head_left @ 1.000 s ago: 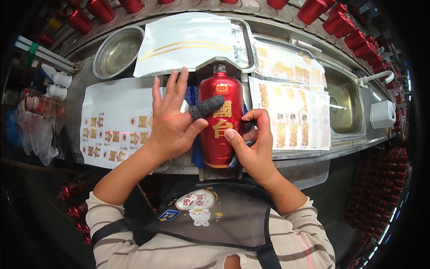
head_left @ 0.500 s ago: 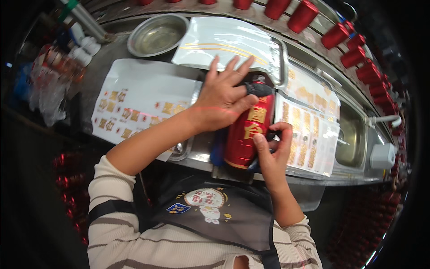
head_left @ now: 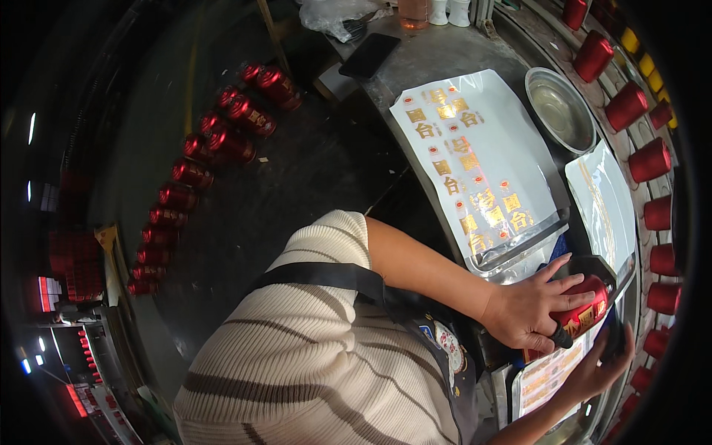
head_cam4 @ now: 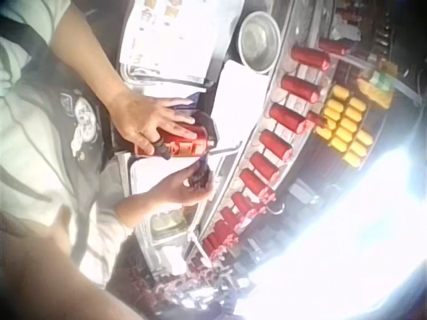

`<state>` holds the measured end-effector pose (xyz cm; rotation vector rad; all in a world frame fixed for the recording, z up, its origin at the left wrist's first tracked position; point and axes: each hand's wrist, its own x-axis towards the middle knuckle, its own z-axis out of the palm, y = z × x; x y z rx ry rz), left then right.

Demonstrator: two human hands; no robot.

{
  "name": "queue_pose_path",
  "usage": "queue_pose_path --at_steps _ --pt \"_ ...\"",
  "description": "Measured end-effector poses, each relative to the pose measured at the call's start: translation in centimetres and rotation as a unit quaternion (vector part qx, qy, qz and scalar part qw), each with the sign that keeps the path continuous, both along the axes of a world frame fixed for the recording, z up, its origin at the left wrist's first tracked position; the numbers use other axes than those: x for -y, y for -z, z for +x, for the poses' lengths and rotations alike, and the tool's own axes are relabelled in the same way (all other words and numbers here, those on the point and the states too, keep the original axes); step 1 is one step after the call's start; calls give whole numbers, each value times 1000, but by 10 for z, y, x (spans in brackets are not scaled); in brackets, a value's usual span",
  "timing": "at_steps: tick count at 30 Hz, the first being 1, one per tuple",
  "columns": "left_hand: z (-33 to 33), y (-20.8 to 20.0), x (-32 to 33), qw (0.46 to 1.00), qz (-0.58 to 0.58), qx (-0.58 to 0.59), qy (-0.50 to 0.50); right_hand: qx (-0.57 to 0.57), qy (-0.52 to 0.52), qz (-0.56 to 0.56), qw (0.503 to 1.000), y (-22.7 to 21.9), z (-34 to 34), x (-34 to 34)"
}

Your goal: The person applies gold stickers to red cylindrical cans. They pick up a can, place a sticker on its side, smooth it with a blue tool, and set the can aside. The process repeats with multiple cans.

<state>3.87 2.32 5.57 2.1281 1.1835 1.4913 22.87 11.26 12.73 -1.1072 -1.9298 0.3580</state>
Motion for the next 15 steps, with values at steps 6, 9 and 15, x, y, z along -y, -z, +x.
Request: queue_pose_path --at_steps 6,9,15 --pt "-4 -4 6 959 -144 228 -80 243 -249 124 929 -14 -11 44" --pt "-15 -20 2 938 -243 240 -57 149 -288 33 946 -5 4 68" --pt "16 -13 -17 867 -323 375 50 -148 -35 -120 981 22 5 82"
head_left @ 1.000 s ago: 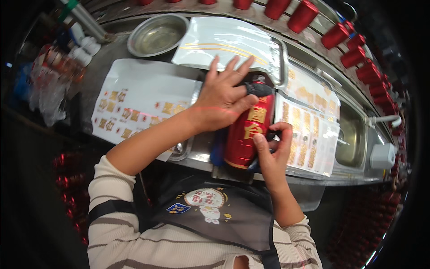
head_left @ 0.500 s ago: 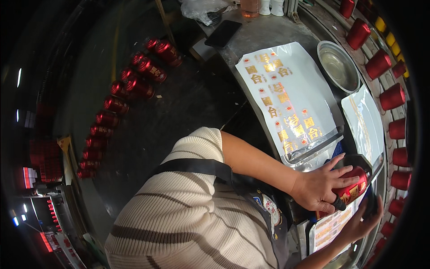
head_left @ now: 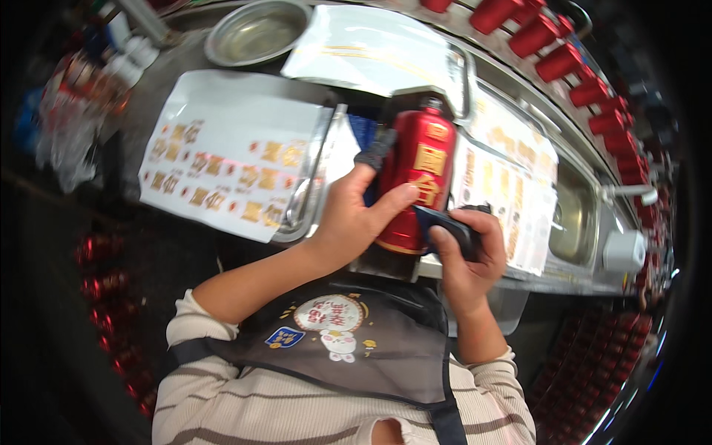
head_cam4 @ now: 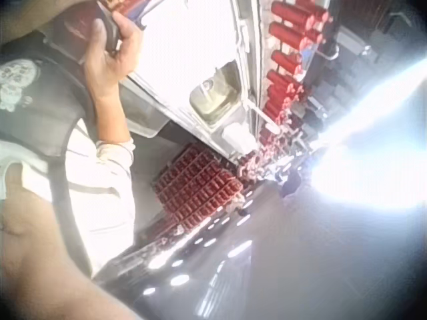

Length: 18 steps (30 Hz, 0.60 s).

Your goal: The person applies gold stickers to red cylindrical cans. They pick up a can, place a sticker on its side, smooth it with a blue tool, and set the can aside. The process repeats with multiple cans.

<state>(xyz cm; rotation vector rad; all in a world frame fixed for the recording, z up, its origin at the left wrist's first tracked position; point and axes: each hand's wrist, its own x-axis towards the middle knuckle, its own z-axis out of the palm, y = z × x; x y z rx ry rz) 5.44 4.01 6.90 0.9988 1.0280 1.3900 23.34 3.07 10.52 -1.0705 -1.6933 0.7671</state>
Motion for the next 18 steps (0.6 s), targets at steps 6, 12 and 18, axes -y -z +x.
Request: queue_pose_path --at_steps 6,12,18 --pt "-2 -8 -2 998 -12 -62 29 -205 157 -200 945 25 18 -30" --pt "1 -12 0 997 16 -70 -18 -196 144 -191 951 41 18 -39" --pt "-18 -9 -16 806 270 -526 -2 -142 157 -215 953 53 32 -38"
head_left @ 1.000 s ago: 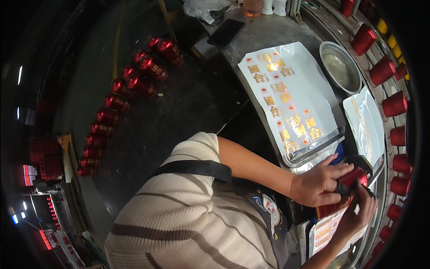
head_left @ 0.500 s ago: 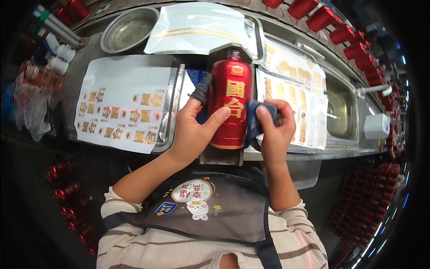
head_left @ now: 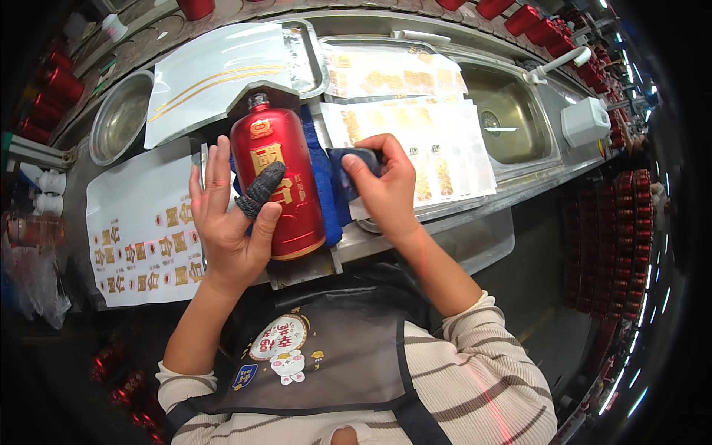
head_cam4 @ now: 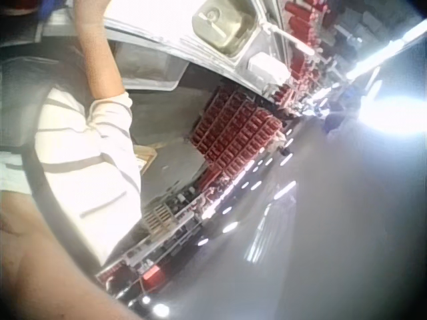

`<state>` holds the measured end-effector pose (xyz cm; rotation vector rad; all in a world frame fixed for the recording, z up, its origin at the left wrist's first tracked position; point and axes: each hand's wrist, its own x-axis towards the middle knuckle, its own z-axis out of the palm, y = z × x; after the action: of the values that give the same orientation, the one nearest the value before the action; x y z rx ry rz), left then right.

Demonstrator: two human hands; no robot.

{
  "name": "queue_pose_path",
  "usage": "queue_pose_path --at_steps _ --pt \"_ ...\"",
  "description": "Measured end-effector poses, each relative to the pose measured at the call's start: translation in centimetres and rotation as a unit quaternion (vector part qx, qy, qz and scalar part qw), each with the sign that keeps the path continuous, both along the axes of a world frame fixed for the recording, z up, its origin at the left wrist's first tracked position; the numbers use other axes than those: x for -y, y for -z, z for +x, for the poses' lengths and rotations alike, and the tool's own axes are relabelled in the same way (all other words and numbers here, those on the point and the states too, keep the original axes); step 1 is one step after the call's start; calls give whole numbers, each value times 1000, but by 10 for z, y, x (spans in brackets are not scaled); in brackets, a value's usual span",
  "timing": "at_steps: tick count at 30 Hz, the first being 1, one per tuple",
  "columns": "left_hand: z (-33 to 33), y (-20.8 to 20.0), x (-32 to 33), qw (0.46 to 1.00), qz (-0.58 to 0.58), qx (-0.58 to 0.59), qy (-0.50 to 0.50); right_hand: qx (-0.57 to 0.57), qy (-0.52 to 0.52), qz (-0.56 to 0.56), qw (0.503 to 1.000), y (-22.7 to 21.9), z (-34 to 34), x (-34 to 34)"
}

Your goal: The person applies gold stickers to red cylindrical cans. They pick up a can, place a sticker on its side, smooth it with a blue tool, and set the can aside. The process repeats with multiple cans.

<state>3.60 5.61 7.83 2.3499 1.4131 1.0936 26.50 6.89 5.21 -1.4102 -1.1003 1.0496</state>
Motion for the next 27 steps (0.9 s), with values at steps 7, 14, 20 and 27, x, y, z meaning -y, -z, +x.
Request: queue_pose_path --at_steps 7,14,20,27 --pt "-4 -13 -8 997 18 -62 46 209 43 -91 973 3 131 8" --pt "-11 -11 -6 996 -42 33 66 612 145 -150 763 -7 186 -4" --pt "-17 13 9 948 -94 299 61 373 106 -162 908 10 257 -20" --pt "-22 16 28 937 -113 331 15 476 52 -158 864 11 260 -18"
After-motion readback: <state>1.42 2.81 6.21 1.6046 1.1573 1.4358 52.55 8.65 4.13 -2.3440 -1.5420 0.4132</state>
